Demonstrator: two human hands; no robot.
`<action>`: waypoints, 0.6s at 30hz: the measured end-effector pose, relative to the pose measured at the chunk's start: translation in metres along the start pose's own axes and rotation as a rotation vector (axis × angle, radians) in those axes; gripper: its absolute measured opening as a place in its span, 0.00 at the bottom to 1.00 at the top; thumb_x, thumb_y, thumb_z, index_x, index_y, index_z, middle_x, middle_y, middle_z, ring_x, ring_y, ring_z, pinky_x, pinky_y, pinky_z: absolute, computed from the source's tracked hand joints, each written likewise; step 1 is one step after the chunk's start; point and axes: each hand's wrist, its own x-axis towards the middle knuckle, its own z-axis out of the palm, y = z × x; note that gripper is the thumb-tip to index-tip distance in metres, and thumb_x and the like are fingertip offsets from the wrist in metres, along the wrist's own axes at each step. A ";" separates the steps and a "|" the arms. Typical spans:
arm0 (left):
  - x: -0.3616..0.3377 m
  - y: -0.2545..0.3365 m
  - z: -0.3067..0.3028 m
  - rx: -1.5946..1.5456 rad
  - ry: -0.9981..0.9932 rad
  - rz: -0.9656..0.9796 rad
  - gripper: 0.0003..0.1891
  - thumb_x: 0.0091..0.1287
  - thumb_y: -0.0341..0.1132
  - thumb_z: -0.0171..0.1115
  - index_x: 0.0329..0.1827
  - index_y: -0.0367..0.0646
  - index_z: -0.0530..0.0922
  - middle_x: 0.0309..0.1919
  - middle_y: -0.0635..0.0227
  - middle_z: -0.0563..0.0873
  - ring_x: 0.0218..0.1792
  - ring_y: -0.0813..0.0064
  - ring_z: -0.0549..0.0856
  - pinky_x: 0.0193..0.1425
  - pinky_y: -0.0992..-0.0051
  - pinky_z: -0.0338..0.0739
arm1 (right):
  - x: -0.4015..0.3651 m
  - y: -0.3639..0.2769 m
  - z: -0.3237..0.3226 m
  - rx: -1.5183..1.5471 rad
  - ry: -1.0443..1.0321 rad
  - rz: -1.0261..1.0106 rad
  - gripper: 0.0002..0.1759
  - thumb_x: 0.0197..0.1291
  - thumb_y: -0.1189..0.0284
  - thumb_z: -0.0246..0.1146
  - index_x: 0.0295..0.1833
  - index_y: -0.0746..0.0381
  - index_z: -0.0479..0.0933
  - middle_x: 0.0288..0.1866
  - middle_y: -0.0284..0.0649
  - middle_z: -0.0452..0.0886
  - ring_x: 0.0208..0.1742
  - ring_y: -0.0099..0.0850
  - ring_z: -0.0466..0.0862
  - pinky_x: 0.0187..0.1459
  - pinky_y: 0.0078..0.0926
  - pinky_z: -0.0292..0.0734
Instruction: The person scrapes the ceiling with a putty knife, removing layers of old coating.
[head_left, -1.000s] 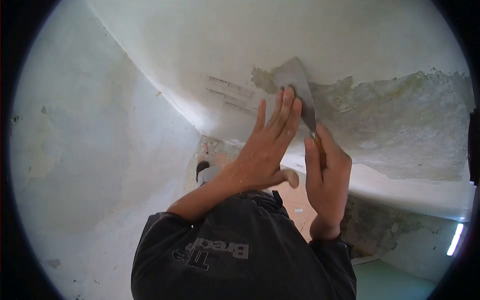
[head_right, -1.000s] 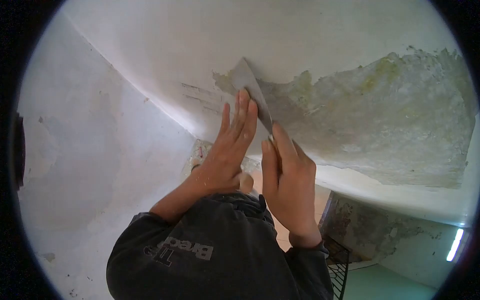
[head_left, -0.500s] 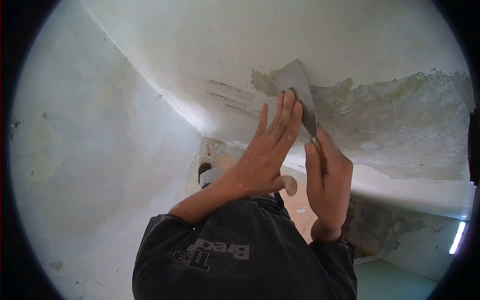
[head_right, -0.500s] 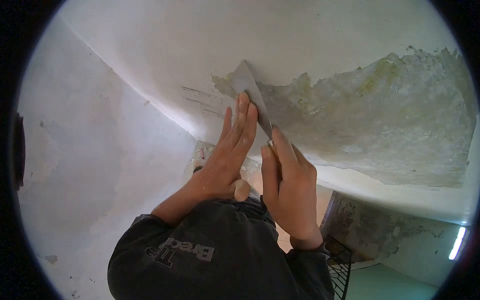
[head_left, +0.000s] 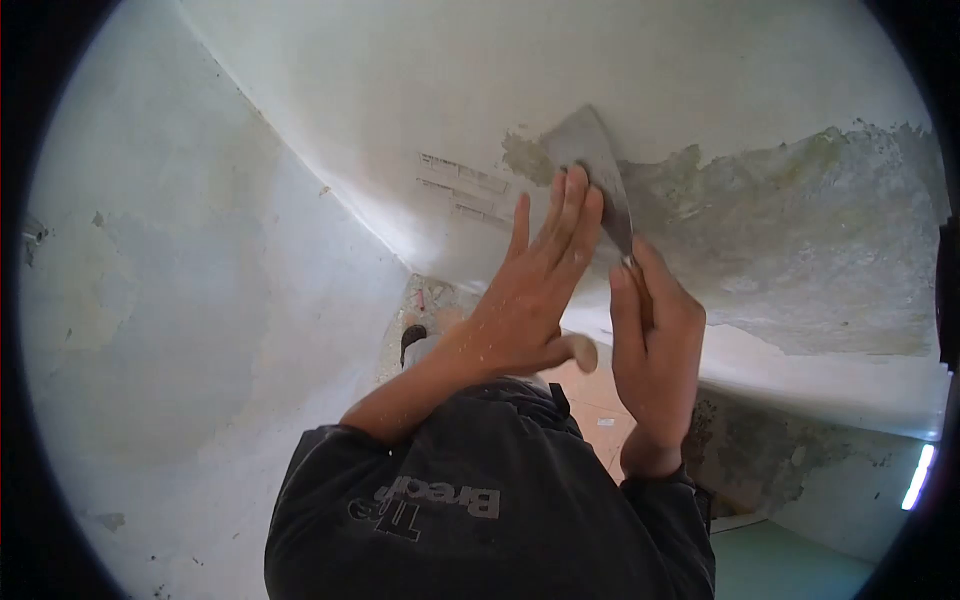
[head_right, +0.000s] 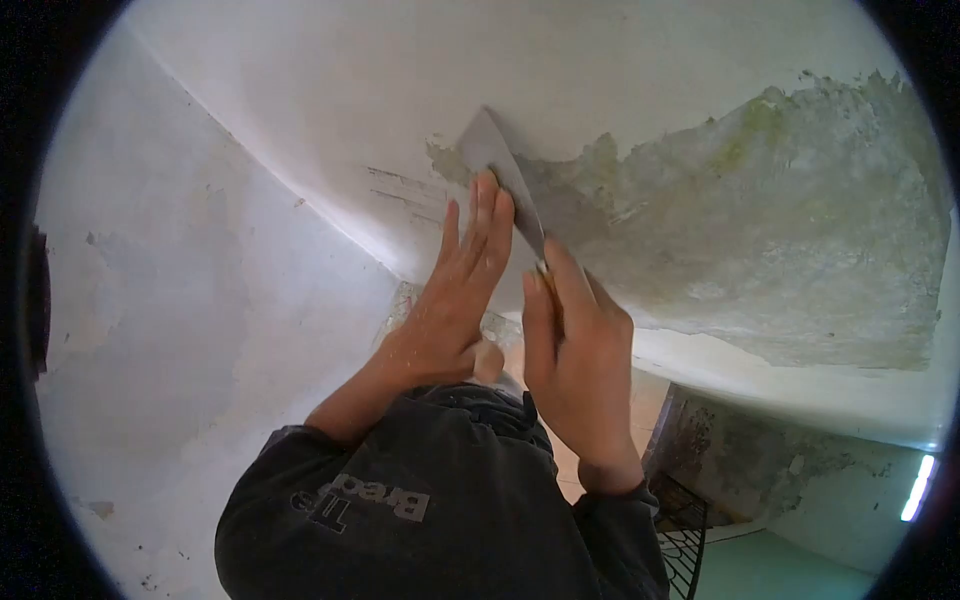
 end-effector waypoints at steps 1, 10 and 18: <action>-0.002 0.000 0.001 -0.002 -0.005 -0.005 0.65 0.53 0.82 0.34 0.77 0.29 0.40 0.76 0.35 0.42 0.77 0.36 0.44 0.74 0.38 0.36 | 0.006 0.001 0.008 0.000 0.053 -0.021 0.16 0.67 0.76 0.56 0.57 0.74 0.72 0.34 0.56 0.79 0.31 0.49 0.81 0.34 0.36 0.74; -0.003 -0.003 -0.001 -0.031 0.015 0.000 0.62 0.57 0.79 0.35 0.78 0.30 0.41 0.77 0.37 0.42 0.77 0.39 0.43 0.74 0.39 0.37 | -0.001 0.007 0.011 0.030 0.105 -0.010 0.17 0.68 0.75 0.55 0.59 0.72 0.72 0.28 0.52 0.77 0.25 0.39 0.77 0.29 0.32 0.70; -0.032 -0.013 0.003 -0.065 -0.301 0.020 0.55 0.63 0.71 0.43 0.78 0.33 0.40 0.78 0.42 0.40 0.78 0.44 0.41 0.75 0.40 0.38 | -0.043 0.034 0.044 0.314 0.146 0.243 0.19 0.70 0.73 0.55 0.63 0.68 0.71 0.24 0.35 0.72 0.23 0.19 0.68 0.26 0.21 0.64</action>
